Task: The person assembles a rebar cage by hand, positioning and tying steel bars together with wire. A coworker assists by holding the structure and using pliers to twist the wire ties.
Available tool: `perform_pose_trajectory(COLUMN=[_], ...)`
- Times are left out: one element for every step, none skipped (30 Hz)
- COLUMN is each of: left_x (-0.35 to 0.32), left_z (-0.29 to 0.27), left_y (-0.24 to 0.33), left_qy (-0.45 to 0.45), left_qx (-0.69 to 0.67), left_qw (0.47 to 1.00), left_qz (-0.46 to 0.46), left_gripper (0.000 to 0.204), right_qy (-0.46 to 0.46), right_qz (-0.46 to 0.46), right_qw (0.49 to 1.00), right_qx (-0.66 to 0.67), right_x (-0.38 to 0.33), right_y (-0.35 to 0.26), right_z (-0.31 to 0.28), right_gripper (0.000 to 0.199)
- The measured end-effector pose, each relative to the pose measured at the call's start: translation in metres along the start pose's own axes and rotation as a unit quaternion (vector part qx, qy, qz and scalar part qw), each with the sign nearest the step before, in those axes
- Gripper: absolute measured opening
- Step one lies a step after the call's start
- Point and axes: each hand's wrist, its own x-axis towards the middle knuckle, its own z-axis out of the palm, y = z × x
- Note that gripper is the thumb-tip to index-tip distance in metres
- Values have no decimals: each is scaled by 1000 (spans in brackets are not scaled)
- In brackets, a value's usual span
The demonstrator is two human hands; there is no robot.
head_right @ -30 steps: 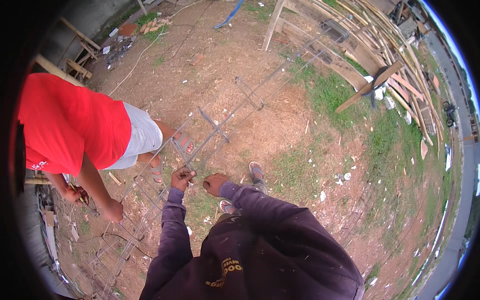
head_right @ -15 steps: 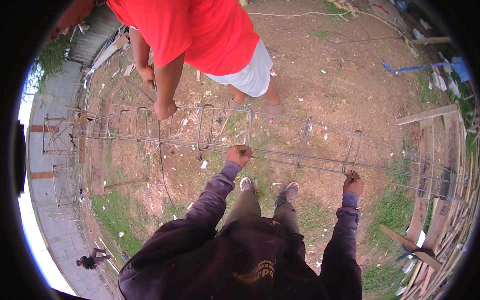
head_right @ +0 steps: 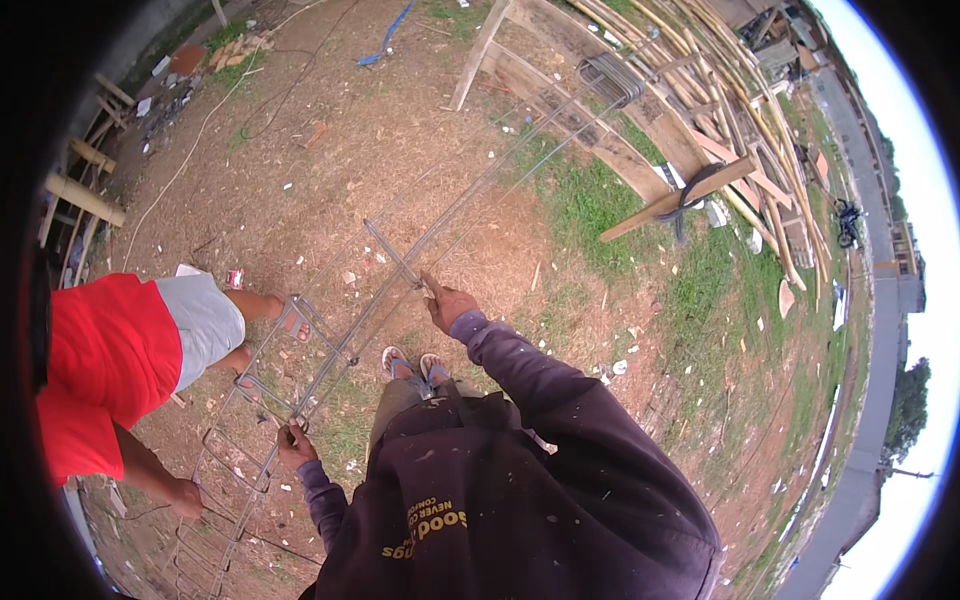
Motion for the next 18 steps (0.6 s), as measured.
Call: perform_pose_trajectory(left_x=[-1,-1,0,3,5,7,9,10,11,10,10,10,9,7,6,5,4,2], left_z=[-2,-3,-5,-7,-8,-9,-7,-10,-9,-8,-7,-5,-3,-2,-1,-2,-3,-3], left_y=[0,0,0,0,-1,-1,-2,-2,-2,-2,-1,0,1,3,4,6,9,12], left_qy=[12,28,36,6,-24,-54,-56,-58,-75,-78,-54,-39,-18,3,-6,-11,-7,-6], left_qx=[-2,-12,-28,-26,-23,-14,5,33,56,45,65,82,80,216,249,286,334,300], left_qw=[1000,999,999,1000,999,998,998,998,995,995,996,996,997,976,968,958,942,954], left_qz=[7,16,23,8,-9,-31,-16,-5,-18,-30,-12,-6,10,-9,8,22,28,1], left_gripper=[37,37,37,37,37,38,37,37,37,36,37,38,39,41,41,42,42,41], right_qy=[-23,-43,-44,-45,-2,18,54,66,71,32,-27,-78,-105,-196,-297,-378,-465,-462], right_qz=[37,61,77,93,105,143,96,75,62,46,69,89,88,63,60,38,30,45], right_qw=[999,997,996,994,993,986,993,995,995,997,992,980,966,954,941,922,884,886], right_qx=[-1,11,23,34,59,82,44,7,-35,-56,-105,-158,-217,-217,-151,-78,-32,-6], right_x=[-17,-35,-53,-69,-85,-95,-96,-99,-97,-89,-81,-67,-54,-37,-19,4,25,46], right_y=[-1,-1,0,3,4,7,15,19,26,37,48,60,73,88,111,131,148,169], right_z=[-9,-18,-26,-33,-35,-36,-36,-32,-25,-21,-13,-4,5,12,10,8,6,-7], right_gripper=[58,57,55,54,49,46,42,39,37,31,30,29,28,35,40,45,50,61])
